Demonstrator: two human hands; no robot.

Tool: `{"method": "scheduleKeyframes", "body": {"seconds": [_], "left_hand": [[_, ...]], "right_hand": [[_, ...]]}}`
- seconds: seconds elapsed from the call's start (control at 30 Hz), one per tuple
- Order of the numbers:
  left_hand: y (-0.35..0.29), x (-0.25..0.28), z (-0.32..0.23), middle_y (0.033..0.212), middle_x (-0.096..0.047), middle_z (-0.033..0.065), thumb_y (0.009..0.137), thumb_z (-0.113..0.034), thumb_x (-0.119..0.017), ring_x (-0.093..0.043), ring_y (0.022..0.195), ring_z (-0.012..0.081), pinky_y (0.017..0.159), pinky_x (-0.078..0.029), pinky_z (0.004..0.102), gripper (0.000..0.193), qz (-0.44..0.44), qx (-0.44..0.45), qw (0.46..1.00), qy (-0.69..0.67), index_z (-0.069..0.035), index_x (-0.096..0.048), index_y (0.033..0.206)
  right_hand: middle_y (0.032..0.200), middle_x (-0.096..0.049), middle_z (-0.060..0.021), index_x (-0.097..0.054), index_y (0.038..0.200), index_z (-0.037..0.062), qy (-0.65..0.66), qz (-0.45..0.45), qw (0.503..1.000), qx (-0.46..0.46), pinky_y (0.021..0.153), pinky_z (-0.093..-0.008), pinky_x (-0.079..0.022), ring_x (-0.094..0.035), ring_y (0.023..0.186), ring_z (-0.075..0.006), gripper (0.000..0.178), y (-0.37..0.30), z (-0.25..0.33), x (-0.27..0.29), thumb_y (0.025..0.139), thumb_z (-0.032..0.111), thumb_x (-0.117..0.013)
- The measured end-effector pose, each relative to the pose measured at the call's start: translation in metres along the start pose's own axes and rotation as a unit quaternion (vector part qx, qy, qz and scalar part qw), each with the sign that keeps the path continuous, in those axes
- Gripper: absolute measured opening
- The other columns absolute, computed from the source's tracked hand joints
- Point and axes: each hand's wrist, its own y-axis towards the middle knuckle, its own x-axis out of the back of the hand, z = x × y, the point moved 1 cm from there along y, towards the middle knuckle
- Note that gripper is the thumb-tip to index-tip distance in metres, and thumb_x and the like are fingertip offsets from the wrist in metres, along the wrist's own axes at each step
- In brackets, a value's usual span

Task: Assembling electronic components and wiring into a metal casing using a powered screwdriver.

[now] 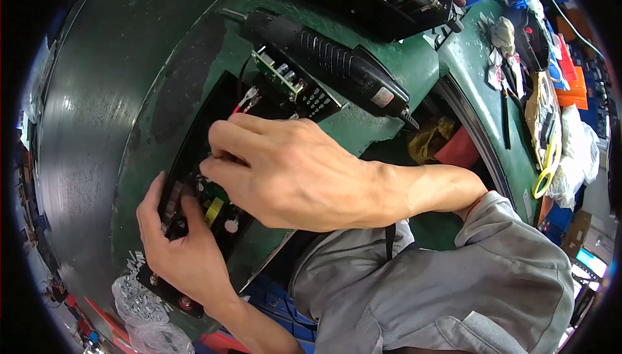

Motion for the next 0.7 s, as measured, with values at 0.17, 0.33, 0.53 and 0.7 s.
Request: {"method": "scheduleKeyframes", "body": {"seconds": [0.17, 0.33, 0.53, 0.7], "left_hand": [[0.006, -0.003, 0.0, 0.107, -0.07, 0.0132, 0.087, 0.003, -0.071, -0.068, 0.095, 0.0273, 0.084, -0.054, 0.0367, 0.03, 0.011, -0.049, 0.999, -0.007, -0.003, -0.069, 0.116], [0.003, 0.009, 0.018, 0.116, -0.07, 0.0189, 0.092, -0.006, -0.069, -0.067, 0.105, 0.0328, 0.095, -0.051, 0.0395, 0.031, 0.005, -0.056, 0.997, 0.044, 0.001, -0.065, 0.122], [-0.006, 0.021, -0.016, 0.107, -0.073, 0.0193, 0.091, -0.021, -0.076, -0.069, 0.095, 0.0362, 0.085, -0.054, 0.0429, 0.031, 0.004, -0.058, 0.997, 0.051, -0.001, -0.073, 0.114], [-0.005, 0.024, -0.019, 0.108, -0.073, 0.0183, 0.091, -0.023, -0.075, -0.069, 0.095, 0.0366, 0.085, -0.053, 0.0434, 0.03, 0.005, -0.058, 0.998, 0.029, -0.002, -0.073, 0.113]], "right_hand": [[0.089, -0.059, -0.0072, -0.071, 0.101, 0.0002, -0.056, -0.069, 0.996, 0.013, 0.057, -0.0324, -0.044, -0.057, 0.074, -0.0207, 0.031, -0.015, 0.01, 0.038, 0.07, 0.005, -0.072], [0.094, -0.063, -0.0103, -0.066, 0.119, 0.0024, -0.086, -0.168, 0.977, -0.094, 0.064, -0.0366, -0.047, -0.062, 0.078, -0.0244, 0.033, -0.064, 0.004, 0.103, 0.087, 0.003, -0.074], [0.091, -0.061, -0.0129, -0.066, 0.113, 0.0036, -0.211, -0.157, 0.939, -0.223, 0.075, -0.0418, -0.051, -0.062, 0.086, -0.0321, 0.024, -0.104, -0.042, 0.147, 0.089, 0.005, -0.069], [0.097, -0.066, -0.0111, -0.068, 0.112, 0.0052, -0.224, -0.132, 0.953, -0.154, 0.077, -0.0386, -0.053, -0.064, 0.089, -0.03, 0.022, -0.094, -0.059, 0.159, 0.091, 0.011, -0.07]]}}
